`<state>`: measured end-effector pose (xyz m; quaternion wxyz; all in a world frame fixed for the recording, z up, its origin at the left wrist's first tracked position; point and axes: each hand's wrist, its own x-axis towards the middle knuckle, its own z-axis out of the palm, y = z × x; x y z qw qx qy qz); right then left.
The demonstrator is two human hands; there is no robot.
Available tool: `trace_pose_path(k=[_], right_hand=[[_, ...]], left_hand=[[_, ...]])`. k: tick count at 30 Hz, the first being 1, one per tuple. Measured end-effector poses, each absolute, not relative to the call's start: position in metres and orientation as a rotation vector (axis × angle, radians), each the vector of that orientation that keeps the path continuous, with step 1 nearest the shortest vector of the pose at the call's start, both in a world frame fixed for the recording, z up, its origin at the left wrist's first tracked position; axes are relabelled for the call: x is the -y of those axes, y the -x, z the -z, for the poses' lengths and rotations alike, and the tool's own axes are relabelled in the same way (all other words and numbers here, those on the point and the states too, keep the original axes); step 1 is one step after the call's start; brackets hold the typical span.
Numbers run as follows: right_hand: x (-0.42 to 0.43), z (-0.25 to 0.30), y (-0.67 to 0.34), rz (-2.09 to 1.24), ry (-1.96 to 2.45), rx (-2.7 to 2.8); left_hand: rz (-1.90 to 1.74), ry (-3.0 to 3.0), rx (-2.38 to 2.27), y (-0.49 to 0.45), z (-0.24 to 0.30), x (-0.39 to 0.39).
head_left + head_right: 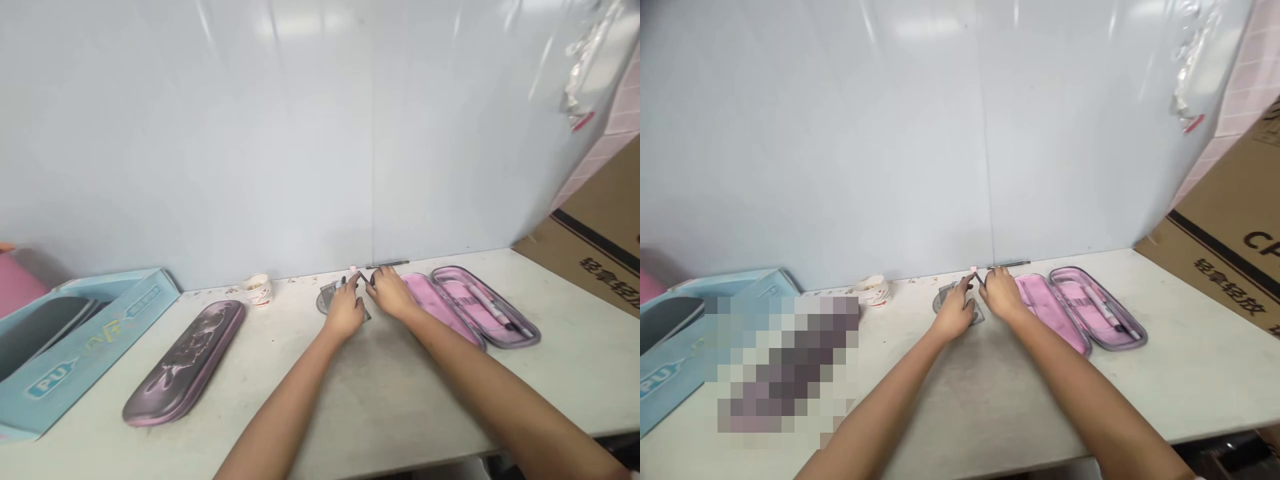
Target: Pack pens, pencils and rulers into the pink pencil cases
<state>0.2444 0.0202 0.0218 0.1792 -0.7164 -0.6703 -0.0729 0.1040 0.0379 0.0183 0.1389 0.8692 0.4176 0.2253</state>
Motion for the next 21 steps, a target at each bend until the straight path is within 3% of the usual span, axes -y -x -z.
trace_pose_path(k=[4,10,16,21], right_hand=[[0.018,-0.024,-0.285,0.313,1.978,1.785],[0.083,-0.012,-0.37,0.439,2.143,1.628],[0.128,0.003,-0.418,0.401,2.33,1.592],[0.135,0.003,-0.42,0.379,2.284,1.585]], left_hand=[[-0.799,-2.535,-0.89,-0.159,-0.02,-0.023],[-0.695,-2.592,-0.604,-0.248,-0.015,0.021],[-0.351,-2.788,-0.588,-0.293,-0.003,0.061],[-0.363,-2.848,-0.662,-0.292,-0.003,0.064]])
